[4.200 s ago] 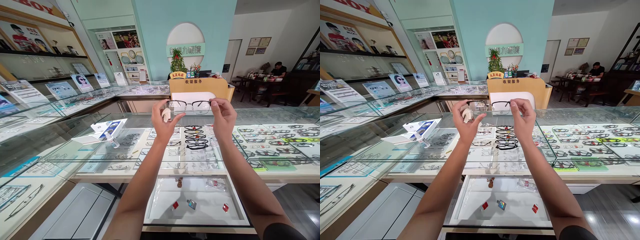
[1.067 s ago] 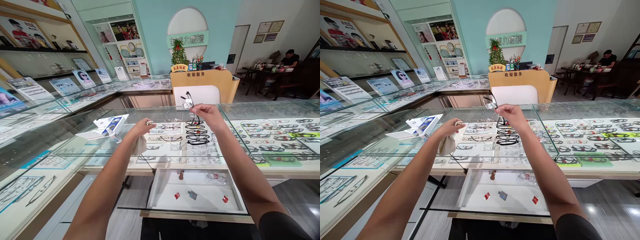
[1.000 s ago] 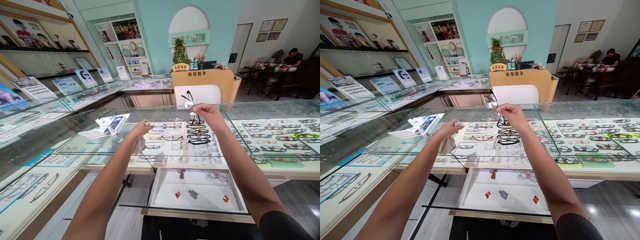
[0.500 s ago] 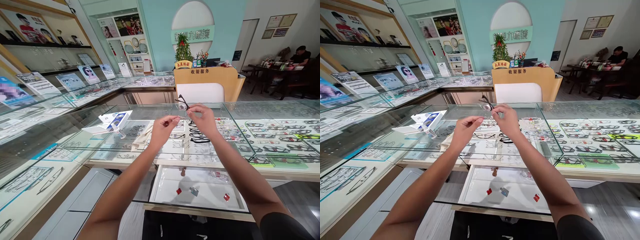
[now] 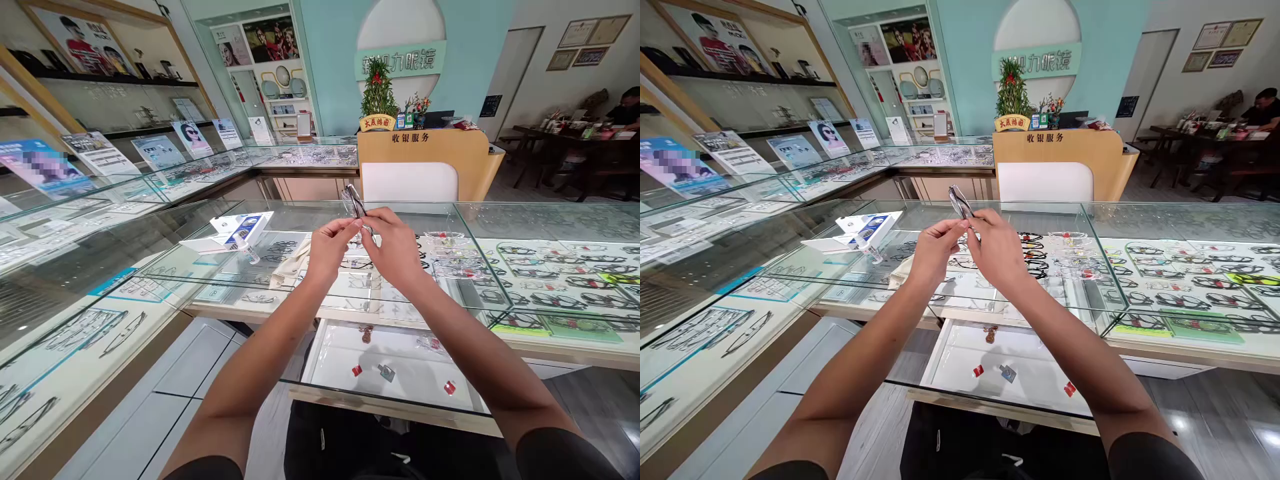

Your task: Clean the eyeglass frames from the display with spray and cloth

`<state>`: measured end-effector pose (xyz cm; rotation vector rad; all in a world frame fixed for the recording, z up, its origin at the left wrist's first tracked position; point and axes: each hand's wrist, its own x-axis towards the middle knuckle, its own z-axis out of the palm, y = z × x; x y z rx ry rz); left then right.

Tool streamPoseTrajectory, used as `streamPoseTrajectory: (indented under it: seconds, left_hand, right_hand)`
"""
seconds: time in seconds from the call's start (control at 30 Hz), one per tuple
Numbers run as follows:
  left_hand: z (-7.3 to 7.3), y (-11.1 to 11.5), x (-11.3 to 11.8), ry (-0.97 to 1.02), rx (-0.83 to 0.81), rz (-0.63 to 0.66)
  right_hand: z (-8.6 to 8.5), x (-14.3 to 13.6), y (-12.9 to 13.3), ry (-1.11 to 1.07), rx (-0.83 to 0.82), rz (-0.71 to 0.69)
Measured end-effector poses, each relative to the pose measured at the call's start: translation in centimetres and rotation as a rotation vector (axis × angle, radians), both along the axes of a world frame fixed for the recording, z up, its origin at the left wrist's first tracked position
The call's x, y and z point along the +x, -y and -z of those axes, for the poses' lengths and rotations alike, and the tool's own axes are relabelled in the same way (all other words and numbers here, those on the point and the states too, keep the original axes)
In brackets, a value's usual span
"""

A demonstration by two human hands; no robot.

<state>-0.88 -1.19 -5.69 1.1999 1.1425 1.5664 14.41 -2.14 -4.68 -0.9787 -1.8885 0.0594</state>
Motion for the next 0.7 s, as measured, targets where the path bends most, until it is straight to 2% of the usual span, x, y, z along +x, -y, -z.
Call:
streamPoseTrajectory:
  seconds: [0.17, 0.3, 0.4, 0.5, 0.6, 0.7]
  left_hand:
    - [-1.0, -0.1, -0.5, -0.102, 0.091, 0.010]
    - [-1.8, -1.4, -1.8, -0.281, 0.101, 0.027]
    - [-2.0, -3.0, -3.5, -0.522, 0.071, 0.119]
    - [-1.7, -4.8, -5.1, -0.857, 0.039, 0.225]
    - [-1.0, -6.5, -5.8, -1.220, 0.092, 0.212]
    - [-0.1, -7.8, -5.7, -1.563, 0.132, 0.199]
  right_hand:
    - [-0.8, 1.0, 0.0, -0.009, -0.047, -0.077]
    - [0.0, 3.5, -0.2, -0.070, -0.124, -0.047]
    - [1.8, 5.9, 0.6, -0.064, -0.191, 0.005]
    - [4.4, 8.0, 1.9, -0.040, -0.229, 0.034]
    - [6.7, 9.4, 2.6, -0.014, -0.285, 0.045]
    - [7.9, 10.1, 2.6, 0.000, -0.325, 0.058]
